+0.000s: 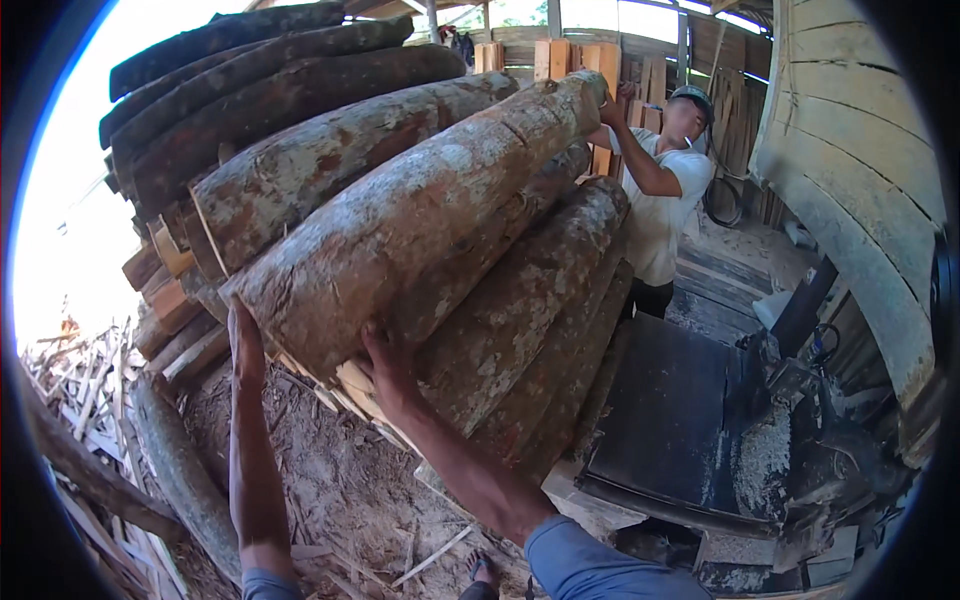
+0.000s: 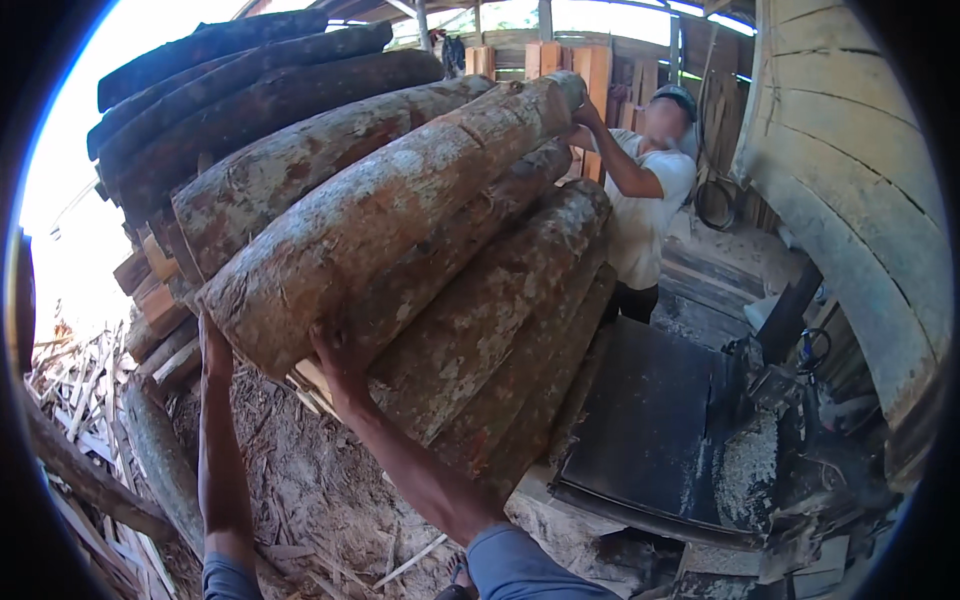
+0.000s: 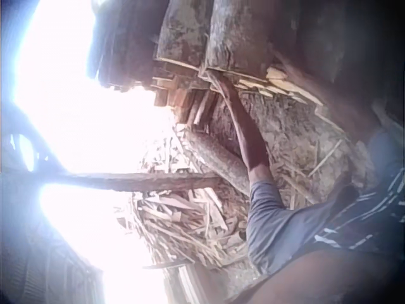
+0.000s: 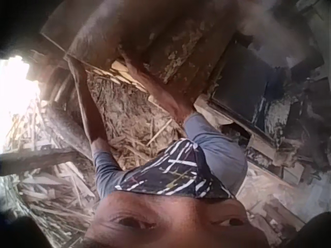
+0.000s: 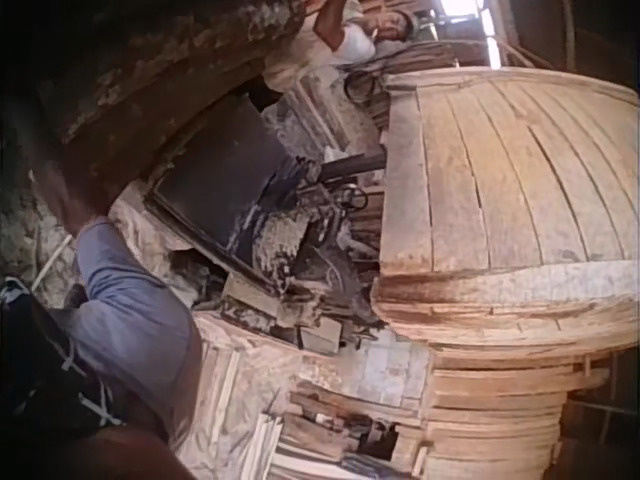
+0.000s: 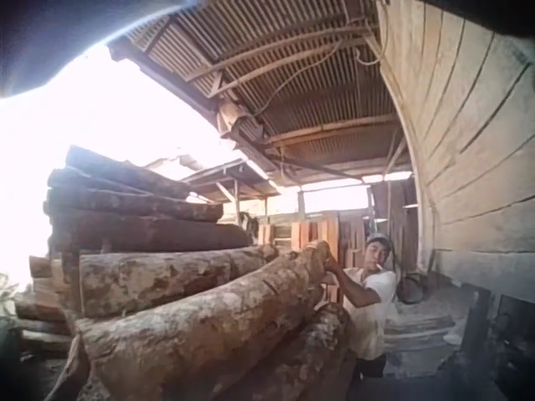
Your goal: The person feeds small logs into a large saw to cut them into planks, assisted by another person who handles the resulting boards and positions the logs.
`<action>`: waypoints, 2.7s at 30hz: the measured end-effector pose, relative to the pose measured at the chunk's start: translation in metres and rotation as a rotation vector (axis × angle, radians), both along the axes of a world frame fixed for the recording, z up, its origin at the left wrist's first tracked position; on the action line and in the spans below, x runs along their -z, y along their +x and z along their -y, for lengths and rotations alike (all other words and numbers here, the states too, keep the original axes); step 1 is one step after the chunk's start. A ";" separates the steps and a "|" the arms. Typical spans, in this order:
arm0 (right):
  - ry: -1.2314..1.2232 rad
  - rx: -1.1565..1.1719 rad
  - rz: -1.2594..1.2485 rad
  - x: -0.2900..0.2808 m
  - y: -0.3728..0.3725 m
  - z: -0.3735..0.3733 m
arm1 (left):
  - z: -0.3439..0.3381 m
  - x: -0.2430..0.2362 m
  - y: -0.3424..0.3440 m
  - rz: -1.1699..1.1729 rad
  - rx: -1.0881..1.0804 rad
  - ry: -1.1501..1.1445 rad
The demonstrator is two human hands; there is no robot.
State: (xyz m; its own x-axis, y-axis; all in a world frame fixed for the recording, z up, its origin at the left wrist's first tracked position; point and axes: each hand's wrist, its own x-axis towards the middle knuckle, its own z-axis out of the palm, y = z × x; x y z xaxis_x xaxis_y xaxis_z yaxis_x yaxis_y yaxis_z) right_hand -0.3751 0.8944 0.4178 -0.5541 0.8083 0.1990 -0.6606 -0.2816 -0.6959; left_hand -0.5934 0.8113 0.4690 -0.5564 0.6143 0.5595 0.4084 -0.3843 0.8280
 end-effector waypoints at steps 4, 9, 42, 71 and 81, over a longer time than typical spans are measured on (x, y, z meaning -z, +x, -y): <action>0.247 0.080 0.128 0.059 0.040 0.018 | 0.033 0.013 0.061 -0.080 0.016 0.059; -0.155 -0.155 0.095 0.125 0.182 0.091 | 0.074 0.055 0.239 0.162 -0.015 0.075; -0.265 0.816 1.487 0.439 0.865 0.241 | 0.227 0.512 0.608 0.598 0.457 -0.955; -0.713 1.278 1.999 0.416 1.105 0.359 | 0.261 0.477 0.768 0.107 0.918 -1.436; -0.988 1.281 1.210 0.391 0.908 0.402 | 0.316 0.574 0.593 0.588 0.350 -1.460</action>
State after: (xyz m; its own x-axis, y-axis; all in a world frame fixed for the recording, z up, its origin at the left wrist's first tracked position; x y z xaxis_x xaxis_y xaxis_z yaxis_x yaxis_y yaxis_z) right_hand 0.5328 0.4928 0.0264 0.8328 0.3450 -0.4330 -0.1528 -0.6084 -0.7788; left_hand -0.0007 0.4953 -0.1055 -0.1972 0.5416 -0.8172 -0.0157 0.8317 0.5550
